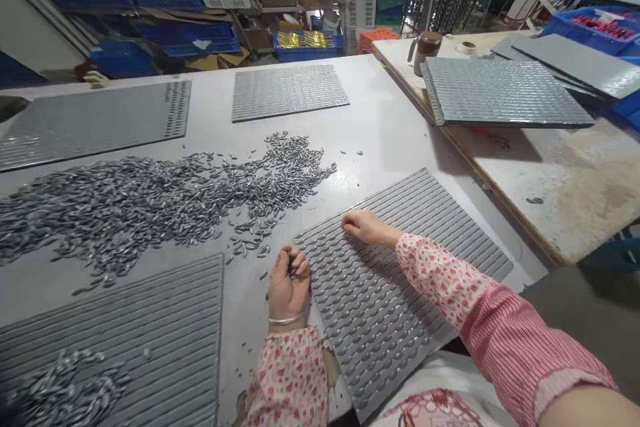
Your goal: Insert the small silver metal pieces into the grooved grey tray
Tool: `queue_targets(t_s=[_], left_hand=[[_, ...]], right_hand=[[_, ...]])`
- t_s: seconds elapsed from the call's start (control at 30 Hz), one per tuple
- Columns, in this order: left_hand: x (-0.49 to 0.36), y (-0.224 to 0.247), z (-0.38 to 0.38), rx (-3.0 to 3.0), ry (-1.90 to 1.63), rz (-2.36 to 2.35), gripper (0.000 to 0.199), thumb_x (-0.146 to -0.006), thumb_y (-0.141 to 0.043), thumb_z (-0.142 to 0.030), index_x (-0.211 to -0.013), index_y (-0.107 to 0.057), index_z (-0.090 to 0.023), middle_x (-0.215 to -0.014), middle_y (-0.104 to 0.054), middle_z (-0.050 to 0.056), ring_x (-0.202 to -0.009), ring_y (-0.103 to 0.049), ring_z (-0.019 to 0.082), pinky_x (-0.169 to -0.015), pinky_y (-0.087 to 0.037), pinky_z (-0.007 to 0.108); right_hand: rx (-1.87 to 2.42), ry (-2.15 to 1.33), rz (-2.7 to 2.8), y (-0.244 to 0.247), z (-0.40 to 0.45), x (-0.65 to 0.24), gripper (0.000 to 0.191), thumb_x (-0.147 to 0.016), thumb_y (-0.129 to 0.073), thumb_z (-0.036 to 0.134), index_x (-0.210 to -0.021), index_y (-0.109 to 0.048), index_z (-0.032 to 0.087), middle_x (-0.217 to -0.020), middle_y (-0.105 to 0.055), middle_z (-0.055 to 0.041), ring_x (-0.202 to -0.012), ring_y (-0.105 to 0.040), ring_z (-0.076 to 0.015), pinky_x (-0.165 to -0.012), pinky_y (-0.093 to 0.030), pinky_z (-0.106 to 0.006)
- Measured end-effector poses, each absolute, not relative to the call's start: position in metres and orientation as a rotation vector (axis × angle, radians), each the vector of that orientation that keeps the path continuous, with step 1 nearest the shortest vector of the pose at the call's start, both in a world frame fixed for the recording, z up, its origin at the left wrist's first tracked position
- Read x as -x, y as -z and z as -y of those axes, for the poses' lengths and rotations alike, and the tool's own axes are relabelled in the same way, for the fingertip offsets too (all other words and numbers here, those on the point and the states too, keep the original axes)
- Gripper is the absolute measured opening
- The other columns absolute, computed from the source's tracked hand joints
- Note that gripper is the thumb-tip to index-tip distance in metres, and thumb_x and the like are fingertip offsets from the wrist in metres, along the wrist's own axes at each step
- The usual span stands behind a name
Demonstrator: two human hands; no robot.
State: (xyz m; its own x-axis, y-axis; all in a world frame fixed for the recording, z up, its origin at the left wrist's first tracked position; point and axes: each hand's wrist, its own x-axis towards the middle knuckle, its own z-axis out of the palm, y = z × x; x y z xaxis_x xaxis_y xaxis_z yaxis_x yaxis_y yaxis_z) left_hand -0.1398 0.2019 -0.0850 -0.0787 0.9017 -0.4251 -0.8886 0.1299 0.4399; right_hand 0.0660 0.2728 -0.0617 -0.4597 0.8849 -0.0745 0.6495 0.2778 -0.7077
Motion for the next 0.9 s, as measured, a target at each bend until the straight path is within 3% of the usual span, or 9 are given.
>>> queue_targets(t_s=[0.33,0.6,0.7,0.83,0.9], left_hand=[[0.142,0.084,-0.193,-0.058,-1.384,-0.684,0.012,-0.076,-0.067,-0.022,-0.081,-0.062,-0.013,-0.075,-0.053,0.000,-0.053,-0.042,0.001,-0.042,-0.035,0.009],[0.134,0.078,-0.192,-0.116,-1.349,-0.861,0.024,-0.066,-0.075,-0.025,-0.083,-0.062,-0.014,-0.075,-0.060,0.001,-0.056,-0.050,0.004,-0.046,-0.040,0.013],[0.129,0.076,-0.191,-0.155,-1.322,-0.913,0.026,-0.063,-0.077,-0.028,-0.078,-0.060,-0.014,-0.071,-0.061,0.000,-0.052,-0.049,0.004,-0.043,-0.038,0.013],[0.120,0.076,-0.189,-0.234,-1.265,-0.938,0.028,-0.063,-0.077,-0.032,-0.078,-0.060,-0.014,-0.066,-0.059,-0.001,-0.049,-0.046,0.004,-0.039,-0.034,0.013],[0.116,0.077,-0.188,-0.242,-1.252,-0.931,0.030,-0.062,-0.077,-0.034,-0.078,-0.060,-0.014,-0.061,-0.056,-0.003,-0.045,-0.043,0.003,-0.036,-0.030,0.013]], right_hand=[[1.415,-0.619,2.543,0.070,-0.276,-0.058,0.010,-0.083,-0.058,0.018,-0.081,-0.067,0.016,-0.080,-0.064,-0.0042,-0.080,-0.051,-0.0157,-0.075,-0.036,-0.025],[1.524,-0.531,2.412,0.071,-0.270,-0.055,0.003,-0.078,-0.061,0.018,-0.081,-0.061,0.015,-0.073,-0.059,-0.0024,-0.074,-0.047,-0.0157,-0.070,-0.035,-0.026],[1.457,-0.653,2.272,0.066,-0.263,-0.052,0.007,-0.079,-0.062,0.021,-0.077,-0.060,0.015,-0.070,-0.057,-0.0015,-0.072,-0.048,-0.0148,-0.070,-0.037,-0.026],[1.078,-1.104,2.062,0.056,-0.249,-0.041,0.017,-0.081,-0.063,0.029,-0.092,-0.062,0.016,-0.082,-0.060,-0.0019,-0.075,-0.054,-0.0124,-0.064,-0.041,-0.022],[0.944,-1.171,2.042,0.053,-0.243,-0.034,0.019,-0.081,-0.064,0.032,-0.093,-0.063,0.017,-0.084,-0.060,-0.0022,-0.076,-0.054,-0.0125,-0.063,-0.041,-0.021]])
